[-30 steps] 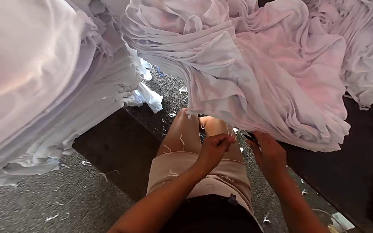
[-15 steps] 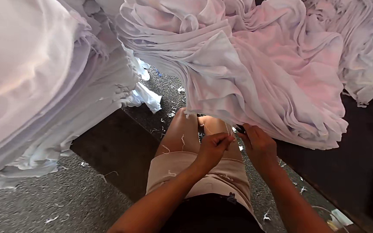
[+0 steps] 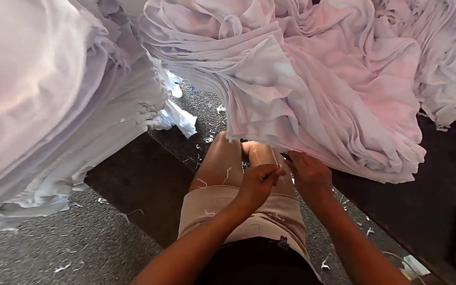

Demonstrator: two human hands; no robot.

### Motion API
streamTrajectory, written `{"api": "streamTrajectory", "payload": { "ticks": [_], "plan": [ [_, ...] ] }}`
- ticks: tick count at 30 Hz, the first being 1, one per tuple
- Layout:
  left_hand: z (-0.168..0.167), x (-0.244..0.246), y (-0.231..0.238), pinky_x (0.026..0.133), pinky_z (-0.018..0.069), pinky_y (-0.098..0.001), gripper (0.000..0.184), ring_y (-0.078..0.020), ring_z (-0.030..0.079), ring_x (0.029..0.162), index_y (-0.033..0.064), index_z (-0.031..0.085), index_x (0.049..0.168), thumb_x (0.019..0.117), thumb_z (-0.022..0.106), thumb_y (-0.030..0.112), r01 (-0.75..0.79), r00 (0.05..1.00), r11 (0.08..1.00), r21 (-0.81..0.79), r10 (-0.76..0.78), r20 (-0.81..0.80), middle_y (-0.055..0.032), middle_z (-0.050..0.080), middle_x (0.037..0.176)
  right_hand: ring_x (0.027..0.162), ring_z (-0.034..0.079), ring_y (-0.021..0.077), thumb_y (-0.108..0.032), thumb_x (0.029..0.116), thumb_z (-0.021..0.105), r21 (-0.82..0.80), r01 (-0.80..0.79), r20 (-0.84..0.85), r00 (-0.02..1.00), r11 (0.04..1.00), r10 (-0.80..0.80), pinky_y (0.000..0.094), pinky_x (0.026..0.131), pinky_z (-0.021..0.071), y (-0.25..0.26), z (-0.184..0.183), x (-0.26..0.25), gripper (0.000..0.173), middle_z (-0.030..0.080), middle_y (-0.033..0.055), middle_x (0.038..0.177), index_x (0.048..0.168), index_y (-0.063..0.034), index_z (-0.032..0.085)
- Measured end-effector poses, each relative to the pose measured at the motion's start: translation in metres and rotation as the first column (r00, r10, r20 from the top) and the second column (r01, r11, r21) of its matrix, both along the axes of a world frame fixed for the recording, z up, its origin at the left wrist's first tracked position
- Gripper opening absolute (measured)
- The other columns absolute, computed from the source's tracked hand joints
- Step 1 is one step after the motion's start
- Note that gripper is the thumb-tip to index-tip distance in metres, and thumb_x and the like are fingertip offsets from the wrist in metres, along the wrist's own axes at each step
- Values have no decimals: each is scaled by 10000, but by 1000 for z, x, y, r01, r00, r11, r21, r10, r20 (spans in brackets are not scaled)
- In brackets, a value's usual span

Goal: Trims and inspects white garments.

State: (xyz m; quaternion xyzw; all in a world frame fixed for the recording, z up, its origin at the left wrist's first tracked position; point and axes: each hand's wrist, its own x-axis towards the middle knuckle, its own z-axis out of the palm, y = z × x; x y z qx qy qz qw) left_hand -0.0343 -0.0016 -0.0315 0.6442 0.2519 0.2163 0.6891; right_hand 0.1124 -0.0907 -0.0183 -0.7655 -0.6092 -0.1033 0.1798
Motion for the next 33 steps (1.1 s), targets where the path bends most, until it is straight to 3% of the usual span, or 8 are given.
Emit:
{"api": "streamTrajectory", "payload": {
  "ticks": [8,11,19,22,24,26,30,33],
  "plan": [
    [-5,-5,-1,788,492,-201,234,-15,593,771,-32,744,978,1017,544,82,-10,1000,981,195,15,-23,-12,685,812,704,705,349,-125,975,644,-25,-42,-15,999,999,42,449,595,573,27,3,-5,214,698,191,842,1074,50,719],
    [-8,-12,3,954,428,-389,230,-115,618,895,10,763,955,1014,559,100,-14,1000,959,282,17,-7,-15,713,844,745,711,354,-160,973,658,-61,-91,-25,996,994,89,462,616,575,28,7,2,229,706,191,891,1075,36,717],
    [-3,-27,4,1026,333,-470,188,-117,615,982,54,774,930,980,595,80,-65,998,924,377,62,19,-1,718,898,740,709,338,-145,968,653,-55,-126,-7,992,990,126,437,629,572,25,10,-5,205,714,179,873,1050,25,731],
    [-3,-24,5,1042,313,-588,183,-243,629,1111,62,786,925,965,611,96,87,993,906,415,-48,-103,-41,750,954,745,711,352,-87,967,642,-68,-97,-21,995,993,96,465,629,570,30,11,-2,168,716,186,873,1052,23,736],
    [-2,-22,12,1119,234,-686,262,-366,524,1328,49,791,1000,1011,616,243,359,900,871,336,-227,-373,-121,723,1180,773,716,362,-102,983,630,-82,-45,-52,998,996,41,501,650,580,24,28,10,186,715,186,885,1077,18,737],
    [-4,-11,17,1181,162,-666,409,-395,401,1431,40,767,1113,1030,589,400,469,784,864,182,-312,-536,-165,625,1367,818,720,376,-114,1005,614,-71,23,-132,991,997,-32,549,700,584,13,50,29,216,719,202,930,1123,29,724],
    [-14,32,12,1088,458,-445,504,-311,594,1257,-70,569,1362,1013,638,287,219,922,975,-37,-219,-318,-233,611,1347,791,682,254,-137,1025,585,39,151,-298,945,988,-132,410,732,567,-15,67,57,264,708,209,957,1159,59,701],
    [-14,68,1,907,568,-320,427,-170,683,1000,-84,551,1305,1004,660,199,81,984,943,-321,-127,-122,-172,664,1172,766,656,117,-158,1025,574,10,170,-446,883,985,-148,257,730,551,-31,53,54,290,715,166,928,1147,72,703]
  ]
}}
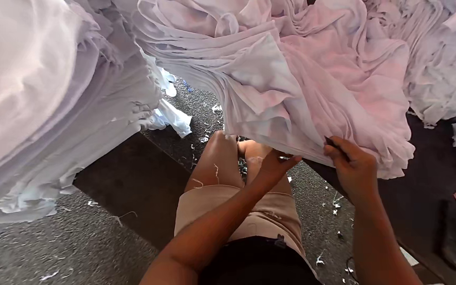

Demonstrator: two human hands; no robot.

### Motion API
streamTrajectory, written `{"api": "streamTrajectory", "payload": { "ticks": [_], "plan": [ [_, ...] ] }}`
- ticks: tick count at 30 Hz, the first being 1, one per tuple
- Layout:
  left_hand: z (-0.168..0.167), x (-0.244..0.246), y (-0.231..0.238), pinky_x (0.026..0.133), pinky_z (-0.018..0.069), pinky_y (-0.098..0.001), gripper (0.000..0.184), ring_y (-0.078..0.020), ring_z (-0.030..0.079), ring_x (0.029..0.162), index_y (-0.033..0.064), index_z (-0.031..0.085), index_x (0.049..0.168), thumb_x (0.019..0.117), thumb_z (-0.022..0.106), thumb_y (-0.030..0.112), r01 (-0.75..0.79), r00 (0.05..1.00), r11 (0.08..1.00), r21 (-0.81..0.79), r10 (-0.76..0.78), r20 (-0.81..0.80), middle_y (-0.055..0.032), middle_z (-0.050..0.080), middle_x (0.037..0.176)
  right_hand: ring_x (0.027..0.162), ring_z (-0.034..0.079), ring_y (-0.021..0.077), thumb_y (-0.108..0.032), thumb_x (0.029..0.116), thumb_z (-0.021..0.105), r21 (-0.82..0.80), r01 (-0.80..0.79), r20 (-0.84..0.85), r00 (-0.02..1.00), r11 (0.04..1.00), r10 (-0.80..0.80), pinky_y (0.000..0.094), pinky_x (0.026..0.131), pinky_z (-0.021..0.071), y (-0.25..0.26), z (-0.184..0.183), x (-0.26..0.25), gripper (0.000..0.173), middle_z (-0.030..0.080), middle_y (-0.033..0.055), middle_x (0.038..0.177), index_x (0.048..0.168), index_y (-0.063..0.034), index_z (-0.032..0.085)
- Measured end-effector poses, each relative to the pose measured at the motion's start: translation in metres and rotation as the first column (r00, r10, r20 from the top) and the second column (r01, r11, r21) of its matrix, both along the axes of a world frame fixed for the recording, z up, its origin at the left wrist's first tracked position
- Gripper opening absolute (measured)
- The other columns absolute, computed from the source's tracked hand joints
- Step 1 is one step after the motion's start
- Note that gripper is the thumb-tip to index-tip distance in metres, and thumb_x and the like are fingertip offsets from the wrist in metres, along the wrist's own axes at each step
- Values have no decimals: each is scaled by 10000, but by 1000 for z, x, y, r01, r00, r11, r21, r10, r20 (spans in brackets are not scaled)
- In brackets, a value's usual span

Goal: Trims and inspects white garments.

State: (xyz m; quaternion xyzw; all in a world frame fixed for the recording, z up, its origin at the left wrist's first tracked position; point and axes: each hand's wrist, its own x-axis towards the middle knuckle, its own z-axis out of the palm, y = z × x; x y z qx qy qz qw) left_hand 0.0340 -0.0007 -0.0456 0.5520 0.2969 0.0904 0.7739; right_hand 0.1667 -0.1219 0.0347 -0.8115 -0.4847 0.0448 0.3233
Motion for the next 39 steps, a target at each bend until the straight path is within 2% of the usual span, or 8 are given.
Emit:
{"api": "streamTrajectory", "payload": {
  "ticks": [5,11,20,24,27,32,36,39],
  "plan": [
    [8,-3,-4,734,534,-223,219,-46,613,719,-74,654,1073,1056,545,116,-8,1000,999,-49,8,-1,-27,646,826,742,615,-18,-149,1012,585,-60,-100,-306,949,993,77,137,698,514,-23,-25,-11,292,723,95,943,1138,89,700],
    [14,-36,0,665,492,-160,191,19,569,665,-21,691,995,1038,562,113,69,991,987,143,-84,104,51,617,747,1002,740,286,-207,1017,603,-56,-225,141,963,973,231,410,860,605,-28,-48,-15,306,735,191,1157,1168,29,726],
    [16,-39,-5,671,478,-143,207,32,558,676,-33,690,976,1035,565,121,77,978,965,249,-122,170,29,625,759,877,728,351,-184,1007,614,-36,-142,329,933,989,146,428,731,609,-1,-49,-29,269,700,248,1117,1116,28,738],
    [17,-52,9,930,501,-372,306,-203,661,973,-65,741,997,1041,563,181,163,984,872,461,-180,-8,-157,719,980,901,731,380,-143,999,617,-36,-111,311,943,993,117,474,751,610,8,-52,-26,240,699,264,1133,1093,33,750],
    [-3,-74,37,919,524,-455,264,-293,658,1010,-80,700,969,995,628,173,-294,930,725,623,367,12,-218,682,1038,964,729,351,-164,1012,608,-37,-126,255,958,991,131,457,816,607,6,-46,-23,261,706,247,1131,1115,34,743],
    [-14,-86,97,1097,431,-452,689,-280,438,1410,68,216,1596,1014,561,199,-462,884,788,407,449,134,-196,329,1606,885,730,313,-150,1008,600,1,-165,116,980,986,164,421,796,604,21,-43,-42,272,725,228,1019,1118,61,733],
    [-3,-70,96,771,614,-387,887,-201,688,968,233,39,1640,996,637,120,-272,955,942,197,239,176,-145,557,1369,845,724,201,-138,1001,606,27,-301,-138,943,953,302,324,798,598,42,-54,-67,260,745,177,976,1116,58,733],
    [-7,-83,90,592,474,-263,459,-88,532,635,61,379,1500,1073,513,166,-281,960,895,347,260,107,-67,614,889,873,717,178,-144,1002,610,14,-369,-217,906,929,363,292,820,581,57,-59,-80,263,744,166,1013,1137,47,729]
  ]
}}
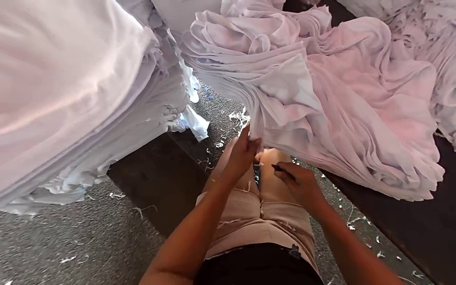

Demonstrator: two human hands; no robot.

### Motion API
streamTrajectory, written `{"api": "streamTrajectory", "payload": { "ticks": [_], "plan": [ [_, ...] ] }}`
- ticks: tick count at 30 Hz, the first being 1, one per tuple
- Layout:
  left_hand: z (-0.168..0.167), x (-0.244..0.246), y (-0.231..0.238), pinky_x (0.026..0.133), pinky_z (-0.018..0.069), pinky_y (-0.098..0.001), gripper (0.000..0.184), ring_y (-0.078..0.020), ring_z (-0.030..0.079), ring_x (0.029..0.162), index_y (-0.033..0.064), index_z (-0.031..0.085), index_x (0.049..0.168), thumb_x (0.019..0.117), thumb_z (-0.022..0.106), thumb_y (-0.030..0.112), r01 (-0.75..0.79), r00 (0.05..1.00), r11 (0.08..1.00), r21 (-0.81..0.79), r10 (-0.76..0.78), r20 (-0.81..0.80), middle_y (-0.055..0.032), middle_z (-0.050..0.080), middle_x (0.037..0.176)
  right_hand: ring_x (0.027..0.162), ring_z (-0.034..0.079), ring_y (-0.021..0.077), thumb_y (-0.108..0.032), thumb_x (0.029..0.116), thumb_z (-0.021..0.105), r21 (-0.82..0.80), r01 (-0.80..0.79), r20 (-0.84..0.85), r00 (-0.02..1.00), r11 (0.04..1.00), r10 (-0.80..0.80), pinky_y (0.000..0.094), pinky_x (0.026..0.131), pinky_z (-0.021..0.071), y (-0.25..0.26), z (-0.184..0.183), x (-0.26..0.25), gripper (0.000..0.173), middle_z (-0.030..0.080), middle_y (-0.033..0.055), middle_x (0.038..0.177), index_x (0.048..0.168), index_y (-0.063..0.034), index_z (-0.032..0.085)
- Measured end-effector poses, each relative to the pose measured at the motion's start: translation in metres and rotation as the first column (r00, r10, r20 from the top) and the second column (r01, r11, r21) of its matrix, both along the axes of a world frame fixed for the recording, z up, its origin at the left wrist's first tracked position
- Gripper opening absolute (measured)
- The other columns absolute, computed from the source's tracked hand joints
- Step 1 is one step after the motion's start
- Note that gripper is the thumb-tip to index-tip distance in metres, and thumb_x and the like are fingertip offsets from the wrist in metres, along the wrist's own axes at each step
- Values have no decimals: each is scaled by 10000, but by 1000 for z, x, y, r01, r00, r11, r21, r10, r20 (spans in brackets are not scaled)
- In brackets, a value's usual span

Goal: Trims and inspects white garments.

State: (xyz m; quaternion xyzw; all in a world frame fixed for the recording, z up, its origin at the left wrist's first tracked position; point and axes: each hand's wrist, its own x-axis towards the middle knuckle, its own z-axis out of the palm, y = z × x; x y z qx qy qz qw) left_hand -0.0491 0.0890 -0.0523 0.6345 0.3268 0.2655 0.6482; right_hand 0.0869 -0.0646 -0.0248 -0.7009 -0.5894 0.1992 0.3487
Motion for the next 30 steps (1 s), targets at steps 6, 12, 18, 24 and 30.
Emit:
{"api": "streamTrajectory", "payload": {
  "ticks": [6,12,18,24,30],
  "plan": [
    [-2,-46,-3,620,426,-171,214,3,478,630,-38,671,1073,1057,508,101,-88,992,966,244,108,-70,11,555,736,942,711,201,-174,1010,616,87,-62,67,996,994,57,325,832,586,35,7,-3,252,682,184,1266,1103,25,737],
    [2,-43,4,792,550,-339,226,-167,652,832,-62,678,1058,1057,511,91,-9,987,951,308,57,-149,-139,678,932,923,711,192,-134,997,627,97,-44,85,996,994,36,318,806,590,45,17,5,230,692,174,1245,1122,32,726],
    [0,-20,4,1030,511,-475,760,-308,561,1297,11,336,1523,914,755,190,-12,997,996,93,19,-76,-218,442,1520,905,703,157,-142,1006,618,90,-44,18,999,995,42,279,803,586,42,12,7,239,677,189,1263,1124,39,721],
    [1,-12,-7,607,504,-250,213,-84,576,622,-51,665,1139,1044,523,75,-208,975,943,260,221,-19,-68,639,765,821,631,35,-167,1012,605,-9,-18,-135,991,1000,17,171,745,532,40,18,2,302,698,119,1127,1230,26,683],
    [-6,-44,-10,828,558,-290,246,-134,662,835,-88,681,1100,1046,480,43,-41,997,937,348,59,-40,-128,685,919,678,538,-37,-191,1056,536,-301,-146,-449,894,942,-5,137,621,459,46,16,-4,278,670,-1,972,1196,10,668]
  ]
}}
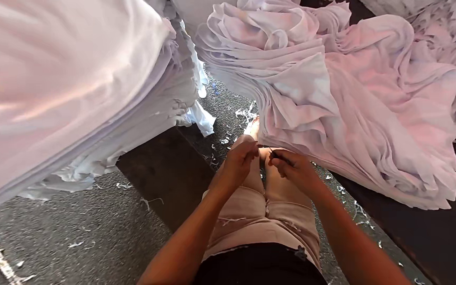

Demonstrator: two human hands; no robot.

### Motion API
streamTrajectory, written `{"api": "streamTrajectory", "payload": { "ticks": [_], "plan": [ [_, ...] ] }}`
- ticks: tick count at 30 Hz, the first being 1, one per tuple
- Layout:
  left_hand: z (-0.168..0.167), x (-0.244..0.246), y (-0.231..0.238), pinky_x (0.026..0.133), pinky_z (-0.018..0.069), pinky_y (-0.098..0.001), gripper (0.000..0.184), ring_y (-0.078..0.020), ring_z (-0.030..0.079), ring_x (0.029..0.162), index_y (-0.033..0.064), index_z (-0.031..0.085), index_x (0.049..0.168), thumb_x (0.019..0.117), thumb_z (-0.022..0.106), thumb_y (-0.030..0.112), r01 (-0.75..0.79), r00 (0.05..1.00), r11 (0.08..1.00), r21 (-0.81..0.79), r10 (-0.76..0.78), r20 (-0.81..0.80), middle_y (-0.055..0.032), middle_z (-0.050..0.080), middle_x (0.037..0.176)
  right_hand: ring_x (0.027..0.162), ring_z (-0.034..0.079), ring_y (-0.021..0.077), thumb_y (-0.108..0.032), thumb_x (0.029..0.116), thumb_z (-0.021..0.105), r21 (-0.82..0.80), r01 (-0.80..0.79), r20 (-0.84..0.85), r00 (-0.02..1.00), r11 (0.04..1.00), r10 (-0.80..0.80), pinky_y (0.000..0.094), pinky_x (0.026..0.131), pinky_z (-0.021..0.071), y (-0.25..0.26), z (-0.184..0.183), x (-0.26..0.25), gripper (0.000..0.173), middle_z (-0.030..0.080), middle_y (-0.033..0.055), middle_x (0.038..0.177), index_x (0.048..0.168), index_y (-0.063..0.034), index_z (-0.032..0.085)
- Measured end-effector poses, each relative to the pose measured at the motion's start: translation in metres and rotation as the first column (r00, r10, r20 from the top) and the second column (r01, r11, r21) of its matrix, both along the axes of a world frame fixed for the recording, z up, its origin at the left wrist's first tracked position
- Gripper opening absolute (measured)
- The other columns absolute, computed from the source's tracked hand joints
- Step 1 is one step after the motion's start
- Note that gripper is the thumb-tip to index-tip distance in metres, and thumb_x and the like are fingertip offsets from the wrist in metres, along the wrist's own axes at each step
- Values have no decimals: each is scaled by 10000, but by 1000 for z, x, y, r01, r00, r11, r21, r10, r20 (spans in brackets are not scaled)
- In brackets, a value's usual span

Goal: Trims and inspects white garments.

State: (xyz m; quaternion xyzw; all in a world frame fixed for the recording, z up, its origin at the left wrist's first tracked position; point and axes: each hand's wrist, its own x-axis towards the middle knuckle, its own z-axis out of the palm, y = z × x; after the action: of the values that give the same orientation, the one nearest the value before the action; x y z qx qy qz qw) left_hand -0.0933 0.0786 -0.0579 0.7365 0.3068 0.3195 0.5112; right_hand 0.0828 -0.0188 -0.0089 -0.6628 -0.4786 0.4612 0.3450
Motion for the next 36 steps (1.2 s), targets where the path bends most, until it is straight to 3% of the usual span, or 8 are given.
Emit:
{"api": "streamTrajectory", "payload": {
  "ticks": [4,7,11,24,28,31,33,36],
  "plan": [
    [-2,-3,-4,791,550,-246,231,-103,641,834,-61,726,1068,1029,562,98,-149,987,983,108,142,69,-120,666,940,577,472,-48,-169,1078,489,-85,-4,-189,982,996,-12,120,536,403,8,3,-9,265,622,-55,843,1179,11,653],
    [2,-1,-4,784,528,-170,172,-27,619,861,-32,747,1028,979,631,86,-237,964,970,58,227,141,-70,660,974,555,461,-42,-165,1085,473,-108,19,-280,959,994,-49,116,514,393,14,4,-14,259,598,-58,807,1161,13,645],
    [4,-1,-5,782,520,-179,144,-40,618,881,-29,751,988,927,661,65,-277,953,960,32,271,134,-81,664,990,544,471,-32,-144,1081,473,-101,49,-344,935,994,-81,120,507,401,20,2,-19,243,593,-56,771,1133,15,649],
    [2,1,3,932,553,-280,121,-96,658,1113,-16,702,841,909,641,62,-148,969,988,-45,154,192,-106,702,1187,530,462,-24,-97,1058,533,-95,140,-330,930,986,-164,124,494,385,32,-3,-29,198,579,-43,712,1061,32,684],
    [-1,4,6,953,558,-321,123,-124,656,1145,-17,690,871,922,589,32,-50,957,984,-172,96,273,-114,685,1238,536,472,-15,-99,1058,537,-97,206,-277,934,974,-225,134,503,396,35,-4,-29,204,589,-37,713,1071,33,692],
    [-6,7,9,949,557,-338,243,-125,679,1078,-19,676,1088,1013,471,88,6,943,929,-370,118,311,-90,676,1272,560,507,-1,-84,1050,541,-27,207,-197,958,978,-208,148,534,437,34,-1,-20,203,625,-12,757,1138,24,690],
    [-6,11,10,960,569,-372,173,-166,707,1056,29,576,1109,1043,425,82,29,924,862,-507,170,342,-90,676,1262,552,512,-1,-79,1043,551,6,192,-164,968,981,-189,150,527,443,32,2,-12,203,628,-12,740,1152,16,693],
    [-1,21,11,886,596,-353,220,-154,712,941,-7,515,1237,1019,529,8,-7,937,816,-578,207,282,-85,673,1143,564,518,-12,-78,1049,537,18,167,-192,968,986,-160,143,535,450,24,3,-3,203,690,3,857,1137,19,692]
  ]
}}
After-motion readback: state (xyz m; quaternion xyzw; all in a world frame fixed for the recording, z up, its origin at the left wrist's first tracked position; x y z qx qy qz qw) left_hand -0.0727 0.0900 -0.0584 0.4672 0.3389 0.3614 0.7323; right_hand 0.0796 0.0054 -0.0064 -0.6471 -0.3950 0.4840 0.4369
